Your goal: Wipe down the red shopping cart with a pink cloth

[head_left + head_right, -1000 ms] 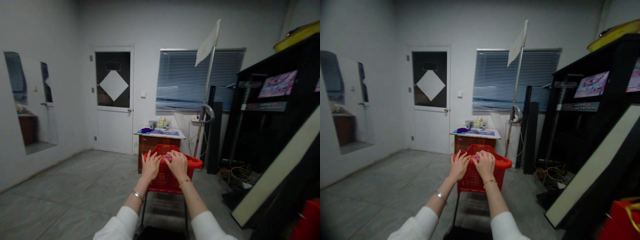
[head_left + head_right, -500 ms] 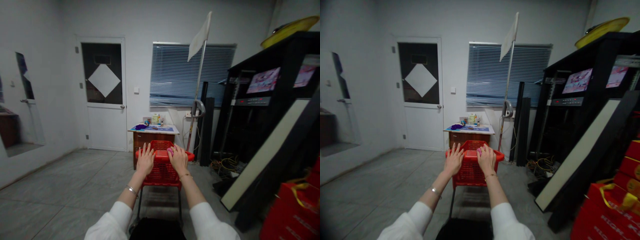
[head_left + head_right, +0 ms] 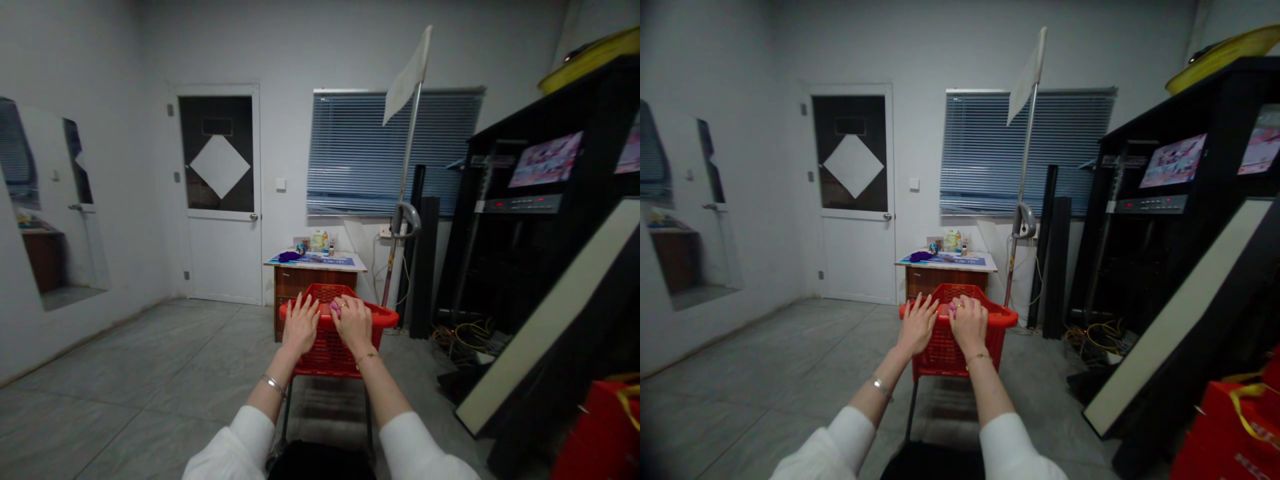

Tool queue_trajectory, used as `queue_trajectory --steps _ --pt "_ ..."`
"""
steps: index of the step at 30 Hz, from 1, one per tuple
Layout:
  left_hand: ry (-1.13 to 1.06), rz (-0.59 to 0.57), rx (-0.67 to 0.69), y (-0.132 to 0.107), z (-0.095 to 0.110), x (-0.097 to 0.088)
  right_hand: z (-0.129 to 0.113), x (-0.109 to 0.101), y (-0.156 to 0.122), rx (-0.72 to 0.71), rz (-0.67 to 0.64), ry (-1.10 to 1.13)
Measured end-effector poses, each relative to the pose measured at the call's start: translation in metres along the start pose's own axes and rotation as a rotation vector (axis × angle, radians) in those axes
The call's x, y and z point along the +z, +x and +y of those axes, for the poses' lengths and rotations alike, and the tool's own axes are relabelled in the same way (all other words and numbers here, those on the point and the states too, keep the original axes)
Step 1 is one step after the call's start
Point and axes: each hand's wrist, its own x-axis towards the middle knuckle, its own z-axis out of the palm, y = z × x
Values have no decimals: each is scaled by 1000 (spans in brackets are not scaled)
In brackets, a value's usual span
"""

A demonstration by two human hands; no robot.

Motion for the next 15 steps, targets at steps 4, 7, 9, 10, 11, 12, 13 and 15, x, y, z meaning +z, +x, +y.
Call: queue_trajectory --steps 4,7,9,10,11,12,13,15 --pt "1 8 12 -1 -5 -1 5 -2 1 -78 -23 52" --pt "0 -1 14 -2 -5 -3 30 -6 -1 6 -31 56" --pt "-8 -3 10 -2 -3 -4 40 -7 -1 71 -26 45" --pt "-13 -4 10 -2 -2 -4 40 -6 -1 89 -22 38" --pt "-18 -4 12 -2 -1 -3 37 -5 -1 89 -17 33" --pt "-22 -4 15 -2 0 -3 30 -4 -1 71 -13 30" --pt "-25 -4 18 -2 0 -2 22 -3 -1 39 -8 31" --pt "-28 -2 17 -2 0 -1 6 -1 0 -41 -6 44"
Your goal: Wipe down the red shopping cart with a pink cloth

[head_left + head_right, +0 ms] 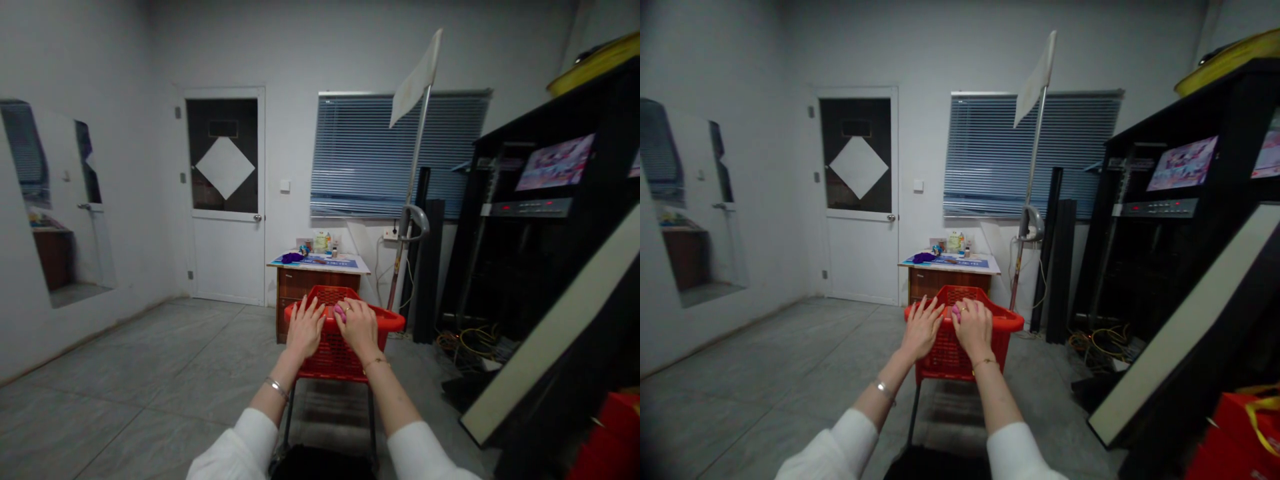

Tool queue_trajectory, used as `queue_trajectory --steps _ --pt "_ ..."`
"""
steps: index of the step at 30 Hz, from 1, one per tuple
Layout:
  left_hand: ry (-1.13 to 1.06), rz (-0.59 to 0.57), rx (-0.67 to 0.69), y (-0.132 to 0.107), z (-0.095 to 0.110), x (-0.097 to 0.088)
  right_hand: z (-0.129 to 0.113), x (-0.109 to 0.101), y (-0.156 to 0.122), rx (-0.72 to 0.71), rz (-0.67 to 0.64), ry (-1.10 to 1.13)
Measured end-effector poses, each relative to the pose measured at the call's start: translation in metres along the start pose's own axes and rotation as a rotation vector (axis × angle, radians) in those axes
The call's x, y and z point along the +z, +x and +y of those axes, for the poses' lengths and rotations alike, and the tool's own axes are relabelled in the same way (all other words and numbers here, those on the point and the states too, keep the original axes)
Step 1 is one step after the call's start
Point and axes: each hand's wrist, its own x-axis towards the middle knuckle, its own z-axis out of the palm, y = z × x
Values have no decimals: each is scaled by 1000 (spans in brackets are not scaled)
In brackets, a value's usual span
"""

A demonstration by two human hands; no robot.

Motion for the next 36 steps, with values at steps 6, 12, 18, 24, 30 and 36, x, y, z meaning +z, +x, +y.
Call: queue_trajectory --steps 6,12,18,24,30,36 --pt "3 -17 2 0 -3 -2 18 -6 -1 16 -26 -2" --pt "-30 9 -10 0 0 1 17 -6 -6 99 26 -51" --pt "-16 0 -3 0 -4 1 2 0 -9 -31 36 -8" --pt "-22 12 -12 0 -5 1 50 -5 -16 76 100 -25" --pt "-25 16 -7 1 0 3 7 4 -12 2 73 -2" --pt "-4 5 11 -1 -12 -3 14 -2 -14 -41 29 34"
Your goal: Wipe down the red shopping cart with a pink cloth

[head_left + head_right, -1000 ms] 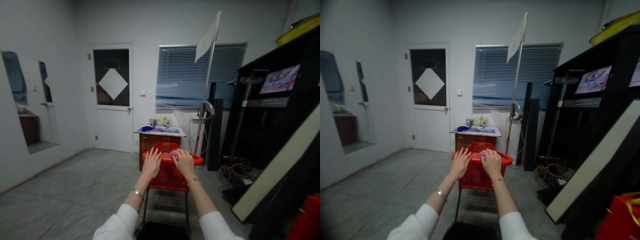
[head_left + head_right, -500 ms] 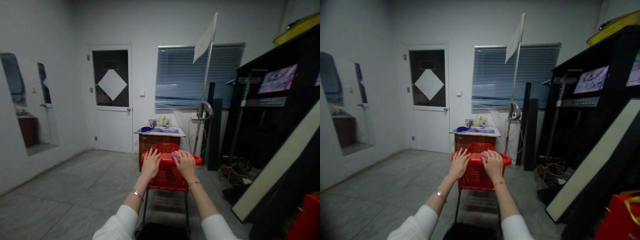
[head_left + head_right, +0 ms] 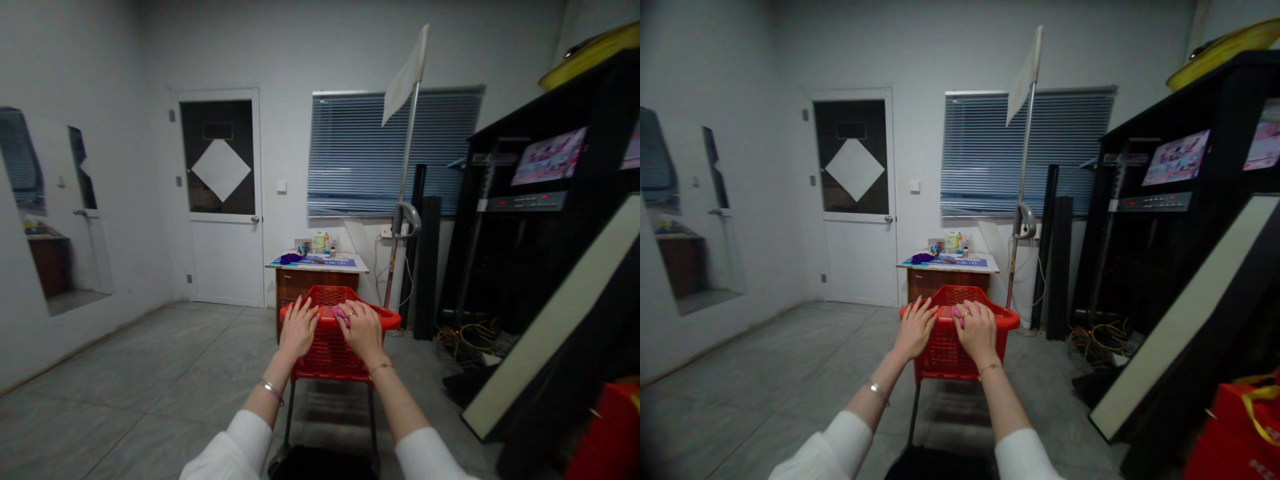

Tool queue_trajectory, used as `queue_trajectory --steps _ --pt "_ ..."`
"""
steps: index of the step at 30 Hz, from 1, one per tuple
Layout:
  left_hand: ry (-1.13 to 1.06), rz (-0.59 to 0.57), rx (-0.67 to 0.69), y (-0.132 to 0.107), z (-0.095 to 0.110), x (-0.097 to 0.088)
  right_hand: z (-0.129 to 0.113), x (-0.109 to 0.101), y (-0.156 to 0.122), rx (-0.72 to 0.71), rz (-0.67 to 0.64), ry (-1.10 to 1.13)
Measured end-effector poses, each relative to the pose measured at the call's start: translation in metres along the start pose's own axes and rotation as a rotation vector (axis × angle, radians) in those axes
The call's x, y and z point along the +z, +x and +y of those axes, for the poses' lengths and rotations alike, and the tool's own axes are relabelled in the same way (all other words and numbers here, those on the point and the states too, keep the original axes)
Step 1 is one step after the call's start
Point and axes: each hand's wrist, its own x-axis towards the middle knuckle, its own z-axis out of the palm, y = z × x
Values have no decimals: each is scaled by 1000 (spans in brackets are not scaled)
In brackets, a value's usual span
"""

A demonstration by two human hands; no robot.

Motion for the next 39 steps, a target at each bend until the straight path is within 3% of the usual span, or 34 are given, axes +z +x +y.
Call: queue_trajectory --steps 4,6,9,12,14,17,21,23,29,31,39 --pt "-16 1 -15 0 -1 -1 48 -10 -10 137 17 -44" --pt "-34 -1 -25 0 2 0 56 -10 -11 191 30 -66" --pt "-56 -2 -33 1 9 1 34 -4 -7 215 42 -61" --pt "-59 -3 -31 2 11 2 -4 3 2 125 20 -19" --pt "-50 -4 -25 2 8 2 -17 3 6 50 -7 5" --pt "-39 -6 -11 2 2 2 -2 -1 5 -6 -34 29" --pt "-54 8 -20 2 0 5 43 -8 -3 78 -5 1" --pt "-68 12 -28 2 3 6 49 -8 -5 118 25 -22" --pt "-86 14 -24 3 6 8 -4 7 -1 29 106 -4" --pt "-86 4 -22 3 4 7 -10 9 0 0 116 6" --pt "-119 10 -30 3 3 6 54 -1 -11 81 151 -33"
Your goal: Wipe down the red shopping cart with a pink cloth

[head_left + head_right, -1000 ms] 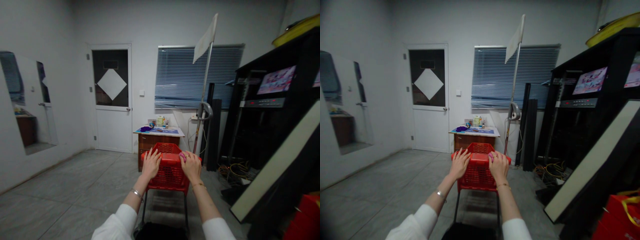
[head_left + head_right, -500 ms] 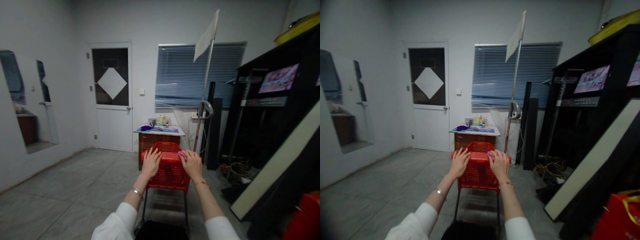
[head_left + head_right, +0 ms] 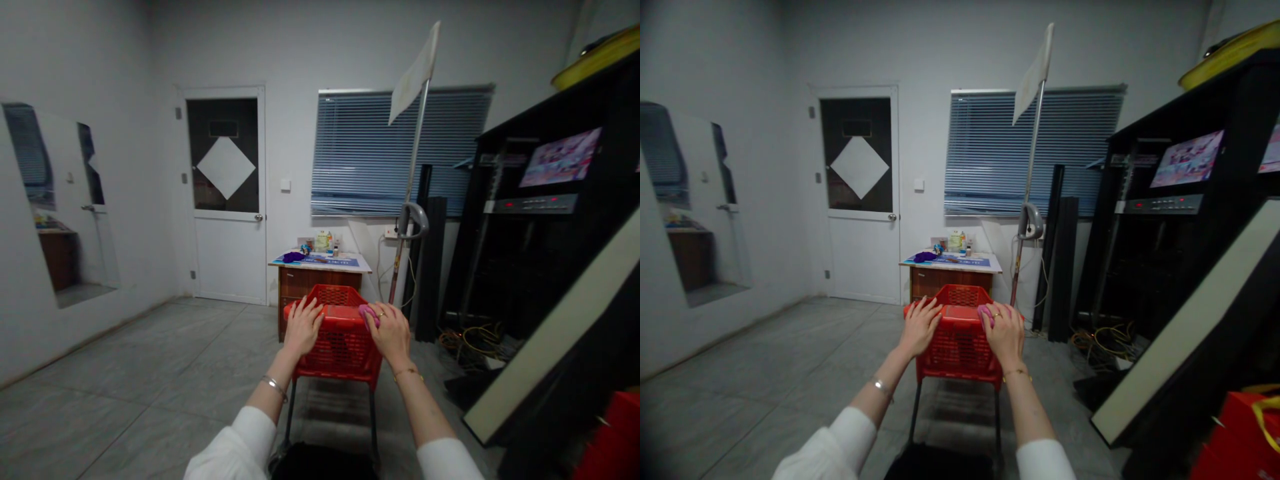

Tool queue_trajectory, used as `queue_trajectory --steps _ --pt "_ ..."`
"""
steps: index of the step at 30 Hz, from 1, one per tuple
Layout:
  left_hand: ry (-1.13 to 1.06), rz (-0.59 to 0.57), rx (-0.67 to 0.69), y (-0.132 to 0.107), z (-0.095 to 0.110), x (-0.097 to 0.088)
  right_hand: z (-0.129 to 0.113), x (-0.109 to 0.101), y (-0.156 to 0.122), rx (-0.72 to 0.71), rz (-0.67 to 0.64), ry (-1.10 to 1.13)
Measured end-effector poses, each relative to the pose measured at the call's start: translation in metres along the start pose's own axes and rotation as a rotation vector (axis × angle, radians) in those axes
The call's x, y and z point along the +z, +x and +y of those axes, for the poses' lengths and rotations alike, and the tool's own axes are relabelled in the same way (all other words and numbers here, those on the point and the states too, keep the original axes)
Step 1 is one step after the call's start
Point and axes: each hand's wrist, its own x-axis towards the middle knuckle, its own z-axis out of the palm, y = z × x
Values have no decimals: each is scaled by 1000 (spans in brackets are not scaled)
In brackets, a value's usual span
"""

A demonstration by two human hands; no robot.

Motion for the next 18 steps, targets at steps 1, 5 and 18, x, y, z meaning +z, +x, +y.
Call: queue_trajectory --steps 1,5,18 --pt "-4 5 -2 0 1 0 0 0 0 10 6 -1" --pt "-13 22 1 0 4 1 -34 8 -2 -46 -12 26" --pt "-23 7 3 0 -5 2 30 -5 -6 9 -38 31"
